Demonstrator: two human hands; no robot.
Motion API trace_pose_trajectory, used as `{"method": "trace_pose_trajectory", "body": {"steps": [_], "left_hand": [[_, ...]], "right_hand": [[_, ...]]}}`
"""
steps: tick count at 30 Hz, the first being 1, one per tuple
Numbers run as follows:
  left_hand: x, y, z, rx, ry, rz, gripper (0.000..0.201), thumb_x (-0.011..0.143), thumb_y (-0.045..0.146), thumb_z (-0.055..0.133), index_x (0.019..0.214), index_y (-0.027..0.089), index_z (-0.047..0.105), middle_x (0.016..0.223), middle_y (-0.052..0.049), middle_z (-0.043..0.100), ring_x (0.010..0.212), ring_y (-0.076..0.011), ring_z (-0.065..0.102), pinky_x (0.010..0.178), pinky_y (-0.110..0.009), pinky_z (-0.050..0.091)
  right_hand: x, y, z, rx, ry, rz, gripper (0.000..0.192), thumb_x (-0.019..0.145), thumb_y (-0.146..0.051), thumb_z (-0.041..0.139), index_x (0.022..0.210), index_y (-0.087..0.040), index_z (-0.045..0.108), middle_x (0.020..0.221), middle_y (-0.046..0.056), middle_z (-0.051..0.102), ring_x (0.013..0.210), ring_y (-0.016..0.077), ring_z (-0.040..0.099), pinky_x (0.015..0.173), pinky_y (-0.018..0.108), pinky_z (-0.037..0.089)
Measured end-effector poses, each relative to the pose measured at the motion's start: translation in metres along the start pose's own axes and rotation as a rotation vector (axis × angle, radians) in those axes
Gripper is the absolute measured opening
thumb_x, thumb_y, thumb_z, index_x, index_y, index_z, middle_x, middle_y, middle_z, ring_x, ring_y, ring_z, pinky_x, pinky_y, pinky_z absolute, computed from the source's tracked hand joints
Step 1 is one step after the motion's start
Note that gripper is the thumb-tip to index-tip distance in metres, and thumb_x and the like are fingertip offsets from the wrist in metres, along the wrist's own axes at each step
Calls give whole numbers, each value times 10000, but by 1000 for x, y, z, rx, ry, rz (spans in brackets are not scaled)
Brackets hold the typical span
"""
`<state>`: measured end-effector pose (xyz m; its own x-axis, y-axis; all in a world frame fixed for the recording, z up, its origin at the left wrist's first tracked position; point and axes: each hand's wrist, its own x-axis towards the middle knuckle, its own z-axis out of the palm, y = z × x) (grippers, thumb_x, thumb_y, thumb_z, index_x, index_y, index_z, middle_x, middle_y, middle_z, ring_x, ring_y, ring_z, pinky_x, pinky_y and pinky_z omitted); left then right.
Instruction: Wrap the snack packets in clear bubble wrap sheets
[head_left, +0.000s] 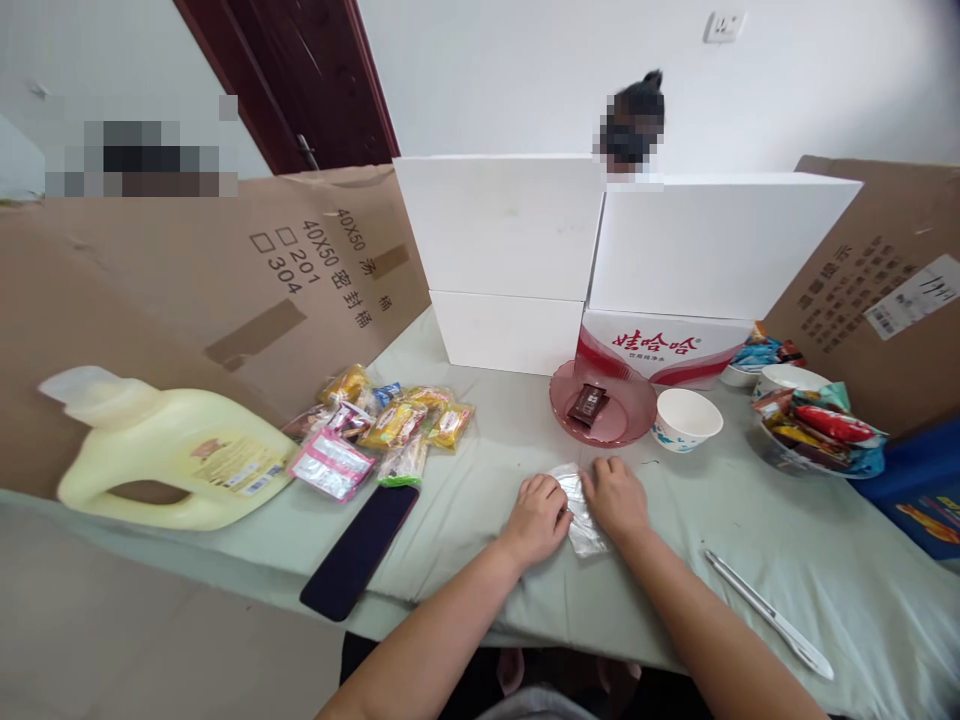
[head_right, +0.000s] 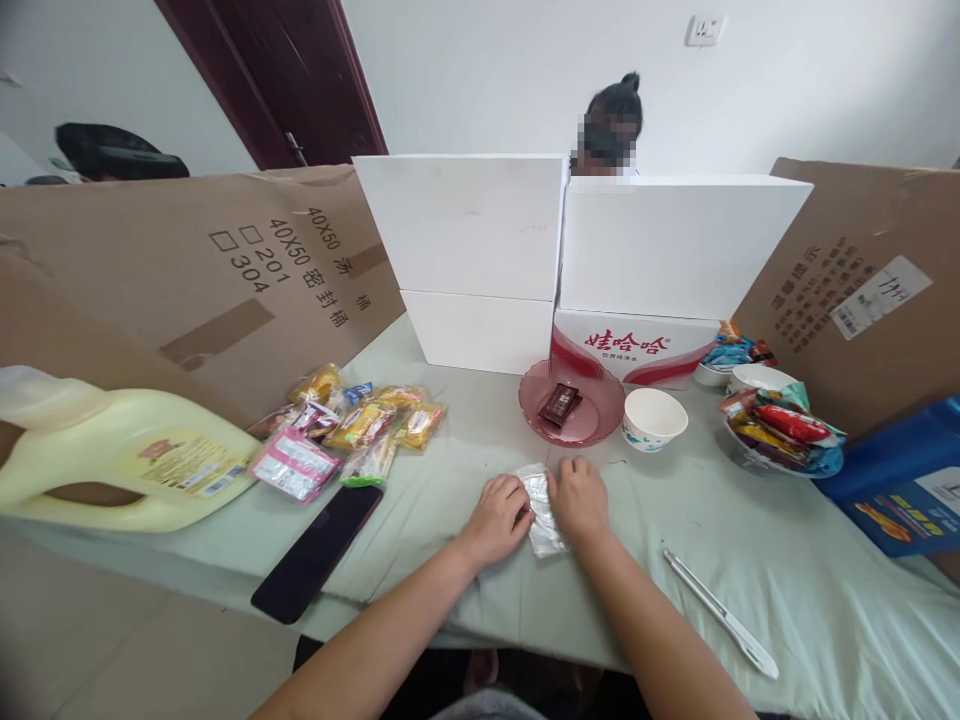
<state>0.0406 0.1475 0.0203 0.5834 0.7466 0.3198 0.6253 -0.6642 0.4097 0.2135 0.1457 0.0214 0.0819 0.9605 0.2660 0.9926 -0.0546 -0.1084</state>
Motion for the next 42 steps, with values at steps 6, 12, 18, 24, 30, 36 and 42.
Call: {"method": "trace_pose_trajectory", "body": {"steps": [6, 12, 18, 24, 30, 36, 42], "left_hand": [[1, 0, -4, -55, -16, -3, 115, 833, 158, 575, 934, 189, 619, 998, -63, 595, 1020, -233, 503, 946, -405, 402], [-3, -2, -5, -159, -48, 131, 175, 851, 134, 548, 973, 210, 647, 1055, -37, 651, 1066, -218, 500, 992, -399, 353], [-7, 3, -3, -141, -142, 218, 211, 840, 264, 644, 1047, 225, 655, 1011, -31, 644, 1038, -220, 498, 959, -386, 361], [-8, 8, -5, -46, -195, 180, 414, 829, 297, 639, 1236, 250, 579, 1130, -57, 578, 1086, -249, 454, 983, -417, 349], [-8, 8, -8, -69, -216, 216, 418, 793, 321, 674, 1198, 248, 595, 1107, -33, 580, 1090, -238, 448, 996, -400, 335], [-6, 7, -8, -98, -235, 218, 507, 788, 312, 649, 1278, 235, 546, 1139, -75, 573, 1083, -272, 452, 979, -446, 354], [-7, -9, 3, -361, -116, 132, 621, 824, 106, 489, 1414, 237, 345, 1110, -73, 608, 1032, -233, 531, 950, -441, 427]], "right_hand": [[-41, 37, -30, 122, 21, -267, 291, 935, -384, 492, 1094, -175, 618, 1070, 116, 624, 1049, 241, 541, 902, 359, 423], [-104, 3, -25, 242, 16, -468, 164, 931, -207, 495, 1041, -220, 616, 979, 54, 639, 910, 197, 560, 820, 337, 427], [-136, -21, -25, 317, 58, -467, 133, 890, -243, 564, 1014, -230, 611, 951, 46, 623, 911, 212, 554, 840, 373, 424], [-138, -15, -29, 357, 54, -474, 272, 891, -285, 573, 1148, -196, 580, 1083, 84, 636, 1028, 234, 562, 896, 385, 471], [-134, -12, -34, 418, 93, -587, 241, 932, -127, 441, 1108, -182, 596, 975, 69, 662, 977, 208, 580, 874, 381, 475], [-107, -8, -45, 510, 1, -634, 184, 943, -146, 430, 1004, -187, 598, 931, 59, 676, 883, 178, 615, 824, 338, 480], [-56, 3, -28, 432, -139, -376, 249, 994, -246, 359, 989, -208, 605, 862, 30, 691, 752, 139, 648, 670, 235, 450]]}}
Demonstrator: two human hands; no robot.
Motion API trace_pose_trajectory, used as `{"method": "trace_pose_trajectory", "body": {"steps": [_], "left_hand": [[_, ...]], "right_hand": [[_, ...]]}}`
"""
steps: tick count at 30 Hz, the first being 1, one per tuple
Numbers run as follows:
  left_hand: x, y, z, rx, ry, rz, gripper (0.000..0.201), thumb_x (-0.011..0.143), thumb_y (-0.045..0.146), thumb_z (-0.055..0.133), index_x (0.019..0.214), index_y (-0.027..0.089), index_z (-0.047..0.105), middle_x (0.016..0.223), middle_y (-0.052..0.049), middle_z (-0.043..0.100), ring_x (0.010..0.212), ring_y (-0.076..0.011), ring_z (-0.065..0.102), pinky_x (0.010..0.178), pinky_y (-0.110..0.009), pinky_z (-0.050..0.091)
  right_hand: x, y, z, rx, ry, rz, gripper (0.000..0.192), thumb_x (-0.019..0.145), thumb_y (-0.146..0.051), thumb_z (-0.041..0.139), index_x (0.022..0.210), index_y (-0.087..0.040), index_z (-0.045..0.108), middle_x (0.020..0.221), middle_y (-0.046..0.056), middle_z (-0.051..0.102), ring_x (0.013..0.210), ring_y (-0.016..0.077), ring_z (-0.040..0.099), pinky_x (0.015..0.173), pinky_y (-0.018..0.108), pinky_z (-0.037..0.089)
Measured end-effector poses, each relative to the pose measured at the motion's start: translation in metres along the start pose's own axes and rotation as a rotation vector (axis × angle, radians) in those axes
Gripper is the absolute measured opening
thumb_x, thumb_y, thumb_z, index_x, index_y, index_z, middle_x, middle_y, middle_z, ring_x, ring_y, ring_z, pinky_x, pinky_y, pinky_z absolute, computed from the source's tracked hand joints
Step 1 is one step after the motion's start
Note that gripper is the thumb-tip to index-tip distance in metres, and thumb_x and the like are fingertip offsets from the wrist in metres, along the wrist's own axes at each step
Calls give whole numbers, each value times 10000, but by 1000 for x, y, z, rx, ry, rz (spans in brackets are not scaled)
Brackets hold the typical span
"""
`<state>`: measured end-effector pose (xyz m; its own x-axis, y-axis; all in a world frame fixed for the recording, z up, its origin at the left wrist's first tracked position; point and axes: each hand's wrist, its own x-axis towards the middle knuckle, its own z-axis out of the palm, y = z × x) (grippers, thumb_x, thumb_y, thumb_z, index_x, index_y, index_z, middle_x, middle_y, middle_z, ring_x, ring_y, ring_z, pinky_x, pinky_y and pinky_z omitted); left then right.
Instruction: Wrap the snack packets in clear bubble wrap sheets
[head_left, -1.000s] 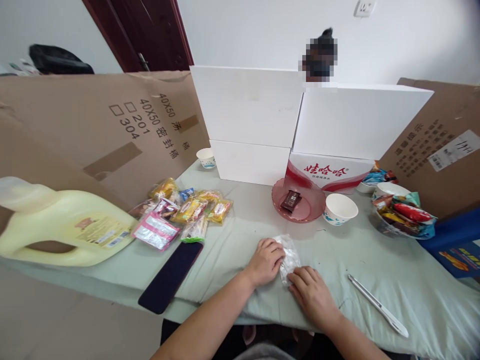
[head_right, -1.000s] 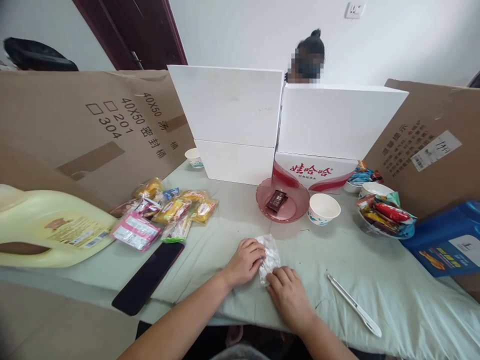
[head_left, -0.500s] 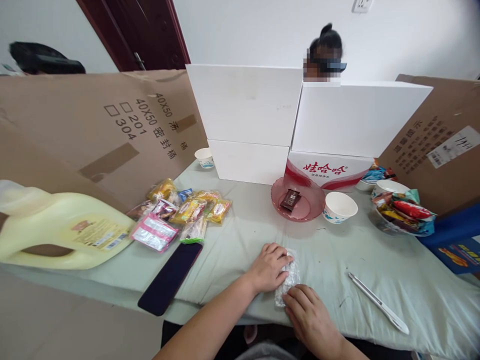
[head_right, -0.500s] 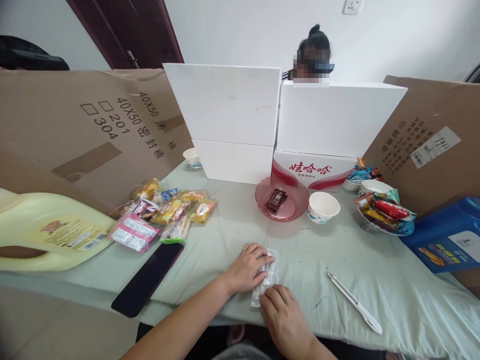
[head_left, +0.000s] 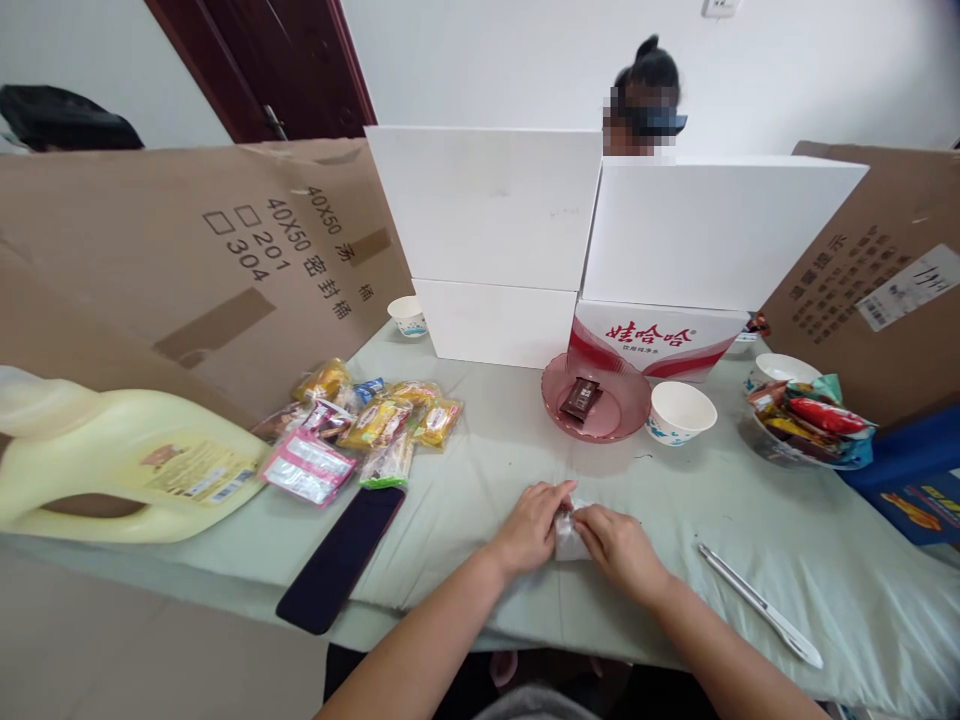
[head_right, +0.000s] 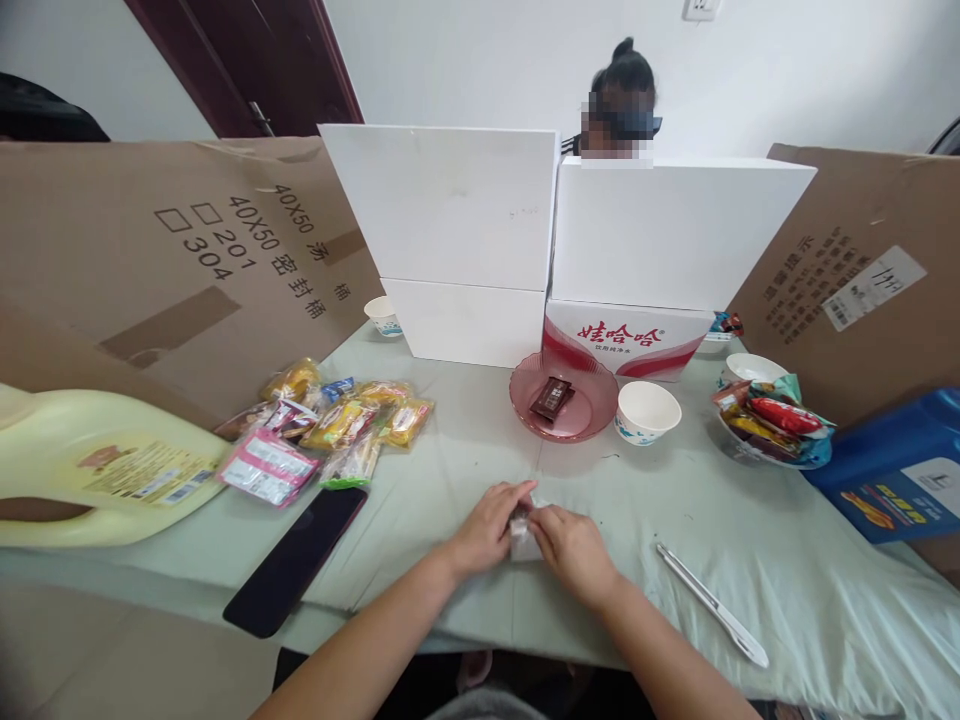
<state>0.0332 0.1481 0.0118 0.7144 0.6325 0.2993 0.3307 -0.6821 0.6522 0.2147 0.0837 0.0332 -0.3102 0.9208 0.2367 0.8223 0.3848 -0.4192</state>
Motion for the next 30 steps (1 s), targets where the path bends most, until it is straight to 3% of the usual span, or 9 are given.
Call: {"method": "trace_pose_trajectory", "body": {"steps": [3, 6, 10, 13, 16, 21, 23, 27, 30], "left_hand": [[0, -6, 2, -94, 101, -15, 690, 800, 12, 412, 1433, 253, 280, 1228, -86, 548, 1105, -210, 532, 979, -422, 446], [0, -7, 3, -110, 142, -20, 631, 807, -5, 388, 1387, 238, 333, 1267, -99, 509, 1162, -210, 507, 997, -420, 449], [2, -2, 2, -105, 164, -63, 296, 883, 77, 421, 1132, 201, 522, 1131, -90, 553, 1046, -202, 548, 938, -397, 487], [4, 3, 2, 21, 123, -76, 100, 859, 125, 541, 926, 187, 582, 1085, -84, 566, 1057, -234, 521, 950, -426, 468], [6, 6, 4, 143, 113, -111, 132, 789, 120, 633, 897, 186, 594, 1098, -77, 572, 1099, -264, 480, 976, -459, 439], [6, 8, 3, 170, 88, -146, 195, 776, 134, 643, 957, 195, 603, 1111, -69, 579, 1114, -265, 475, 963, -459, 433], [6, 8, 3, 169, 76, -151, 212, 777, 138, 636, 978, 197, 603, 1118, -69, 578, 1126, -270, 470, 972, -467, 425], [5, 6, 2, 140, 85, -134, 288, 749, 106, 595, 1023, 196, 592, 1138, -76, 569, 1141, -272, 462, 995, -472, 415], [3, 1, 1, 71, 161, -132, 382, 683, 28, 515, 1026, 188, 572, 1109, -83, 569, 1106, -251, 487, 992, -454, 425]], "right_hand": [[16, 11, 8, -110, 28, 82, 251, 991, -259, 366, 951, -204, 608, 845, 24, 697, 724, 141, 652, 635, 236, 418], [23, 14, 19, -160, 53, 107, 249, 982, -258, 382, 903, -199, 610, 800, 22, 676, 670, 141, 627, 598, 247, 372], [21, 11, 31, -226, 101, 124, 244, 970, -252, 405, 847, -195, 608, 763, 18, 637, 617, 130, 573, 578, 260, 322], [19, 9, 35, -267, 142, 131, 224, 958, -239, 429, 828, -201, 607, 736, 12, 606, 605, 133, 534, 582, 269, 311], [18, 15, 31, -308, 215, 175, 195, 945, -245, 454, 845, -193, 613, 766, 43, 590, 701, 174, 533, 646, 285, 345], [16, 34, 12, -357, 375, 291, 197, 926, -169, 418, 920, -151, 615, 862, 118, 590, 843, 239, 521, 753, 371, 412], [13, 33, 8, -327, 387, 232, 183, 914, -165, 442, 977, -159, 613, 957, 122, 603, 937, 245, 529, 828, 402, 437], [5, 12, 15, -139, 216, -90, 230, 896, -148, 473, 1079, -195, 606, 1153, 102, 600, 1138, 230, 516, 952, 422, 459], [-7, -1, 25, -118, 156, -114, 269, 892, -101, 470, 1110, -191, 599, 1220, 102, 591, 1181, 223, 511, 959, 419, 475]]}}
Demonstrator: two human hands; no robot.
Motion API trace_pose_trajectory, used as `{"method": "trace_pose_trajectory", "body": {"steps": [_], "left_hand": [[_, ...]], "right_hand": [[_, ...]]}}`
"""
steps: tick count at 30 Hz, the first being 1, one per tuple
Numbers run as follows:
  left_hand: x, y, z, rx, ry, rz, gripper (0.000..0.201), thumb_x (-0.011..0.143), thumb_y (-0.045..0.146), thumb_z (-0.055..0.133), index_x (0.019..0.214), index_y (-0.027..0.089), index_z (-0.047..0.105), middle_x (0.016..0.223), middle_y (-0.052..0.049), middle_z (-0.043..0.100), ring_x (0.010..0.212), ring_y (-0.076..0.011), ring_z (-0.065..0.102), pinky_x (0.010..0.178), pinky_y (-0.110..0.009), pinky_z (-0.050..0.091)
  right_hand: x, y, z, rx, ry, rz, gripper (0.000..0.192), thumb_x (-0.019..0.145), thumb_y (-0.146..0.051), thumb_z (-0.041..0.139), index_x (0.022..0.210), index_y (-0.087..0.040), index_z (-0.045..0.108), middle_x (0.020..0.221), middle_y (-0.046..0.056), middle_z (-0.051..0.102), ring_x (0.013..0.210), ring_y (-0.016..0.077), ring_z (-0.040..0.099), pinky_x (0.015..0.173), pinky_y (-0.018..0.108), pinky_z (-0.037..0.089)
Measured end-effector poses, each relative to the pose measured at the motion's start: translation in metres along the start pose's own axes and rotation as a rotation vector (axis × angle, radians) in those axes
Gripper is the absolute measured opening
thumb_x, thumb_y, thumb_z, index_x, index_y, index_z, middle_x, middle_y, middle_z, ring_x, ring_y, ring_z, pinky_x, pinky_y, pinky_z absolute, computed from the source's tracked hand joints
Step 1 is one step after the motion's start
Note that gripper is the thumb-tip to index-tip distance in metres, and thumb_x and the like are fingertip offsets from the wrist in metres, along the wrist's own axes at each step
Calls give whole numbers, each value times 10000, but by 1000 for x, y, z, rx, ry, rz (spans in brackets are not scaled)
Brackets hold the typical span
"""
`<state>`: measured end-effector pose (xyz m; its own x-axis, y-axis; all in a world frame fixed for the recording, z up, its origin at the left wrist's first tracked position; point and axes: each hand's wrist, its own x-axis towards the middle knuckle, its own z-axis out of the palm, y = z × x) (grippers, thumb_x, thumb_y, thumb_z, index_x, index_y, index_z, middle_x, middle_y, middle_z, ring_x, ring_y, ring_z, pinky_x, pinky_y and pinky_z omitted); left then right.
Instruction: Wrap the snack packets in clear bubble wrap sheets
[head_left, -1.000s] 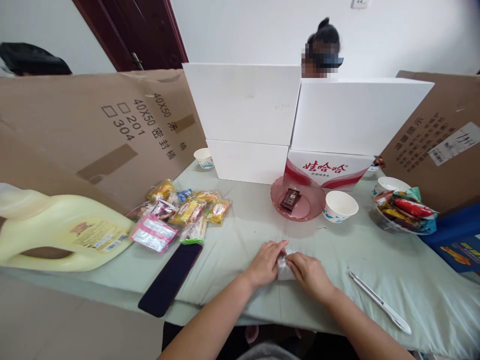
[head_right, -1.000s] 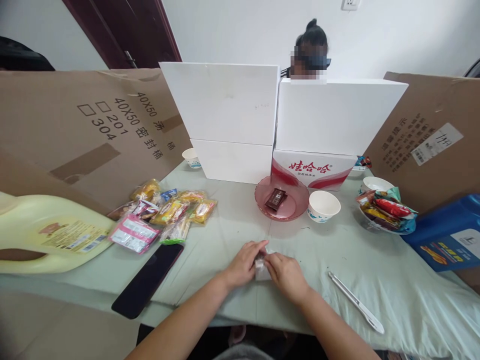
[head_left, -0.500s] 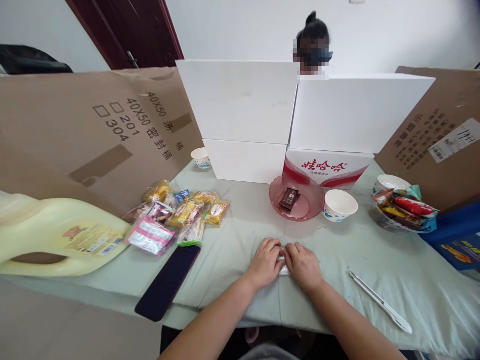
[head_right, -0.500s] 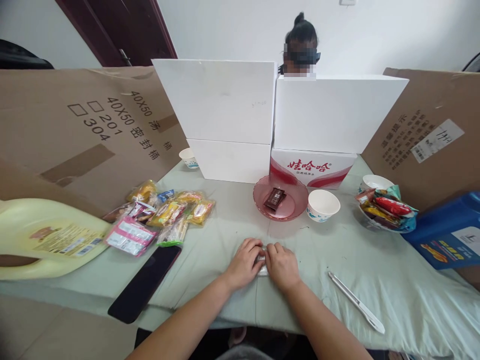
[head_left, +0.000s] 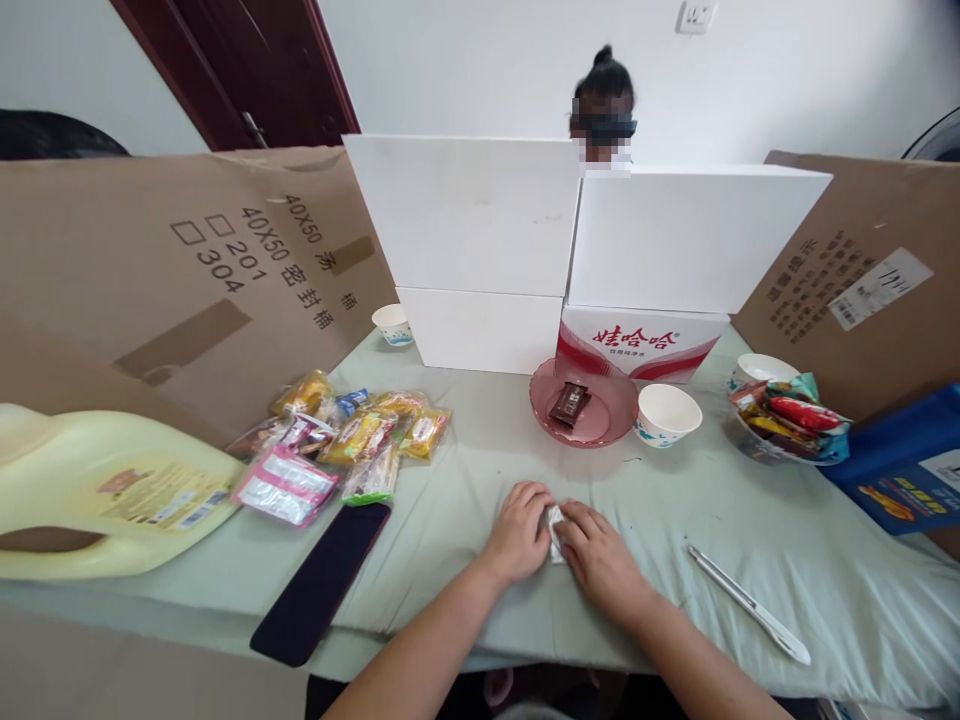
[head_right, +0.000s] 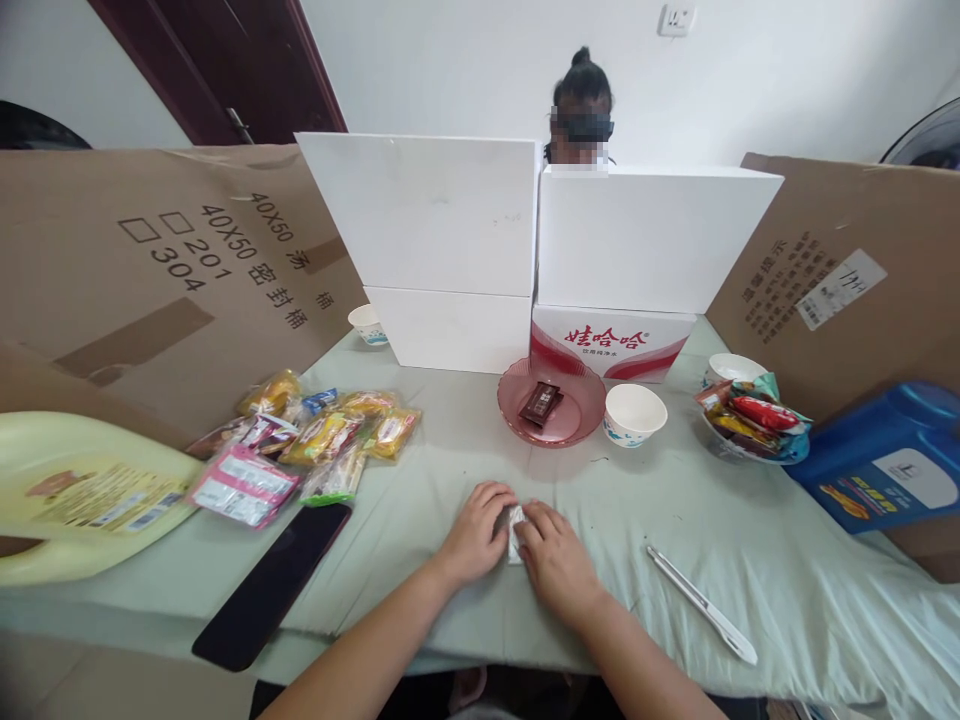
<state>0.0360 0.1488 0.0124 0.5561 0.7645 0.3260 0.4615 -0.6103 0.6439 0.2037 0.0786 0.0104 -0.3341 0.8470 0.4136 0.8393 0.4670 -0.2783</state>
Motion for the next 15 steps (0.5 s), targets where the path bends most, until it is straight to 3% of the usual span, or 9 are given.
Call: {"method": "trace_pose_trajectory", "body": {"steps": [5, 9, 11, 13, 15], "left_hand": [[1, -6, -2, -96, 126, -57, 300, 702, 34, 458, 941, 189, 552, 992, -72, 585, 994, -230, 535, 896, -422, 472], [4, -2, -3, -61, 78, -28, 191, 747, 75, 486, 870, 195, 569, 947, -67, 591, 958, -239, 537, 845, -412, 481], [6, 0, -4, -48, 56, -26, 173, 754, 82, 491, 854, 197, 574, 938, -65, 592, 953, -241, 535, 834, -410, 482], [7, 2, -5, -41, 41, -31, 167, 758, 84, 491, 844, 199, 576, 934, -65, 593, 950, -241, 533, 832, -412, 481], [7, 3, -5, -39, 31, -33, 173, 759, 78, 486, 839, 200, 578, 934, -66, 595, 947, -240, 532, 831, -412, 480]], "right_hand": [[-19, 10, -13, -8, -84, -23, 199, 909, -95, 478, 977, -201, 632, 962, 52, 665, 879, 179, 589, 772, 331, 517], [1, 62, -62, -48, 89, 18, 264, 948, -130, 393, 1018, -190, 640, 999, 80, 674, 926, 176, 587, 809, 308, 488], [26, 96, -94, -187, 159, 212, 251, 954, -196, 416, 1015, -176, 660, 1034, 105, 677, 1005, 208, 569, 903, 366, 445], [55, 128, -120, -371, 39, 473, 249, 951, -242, 450, 1052, -185, 670, 1144, 125, 656, 1140, 271, 505, 979, 460, 370], [81, 156, -132, -388, -42, 557, 210, 932, -216, 497, 962, -159, 697, 1134, 160, 654, 1189, 321, 472, 987, 515, 336]]}}
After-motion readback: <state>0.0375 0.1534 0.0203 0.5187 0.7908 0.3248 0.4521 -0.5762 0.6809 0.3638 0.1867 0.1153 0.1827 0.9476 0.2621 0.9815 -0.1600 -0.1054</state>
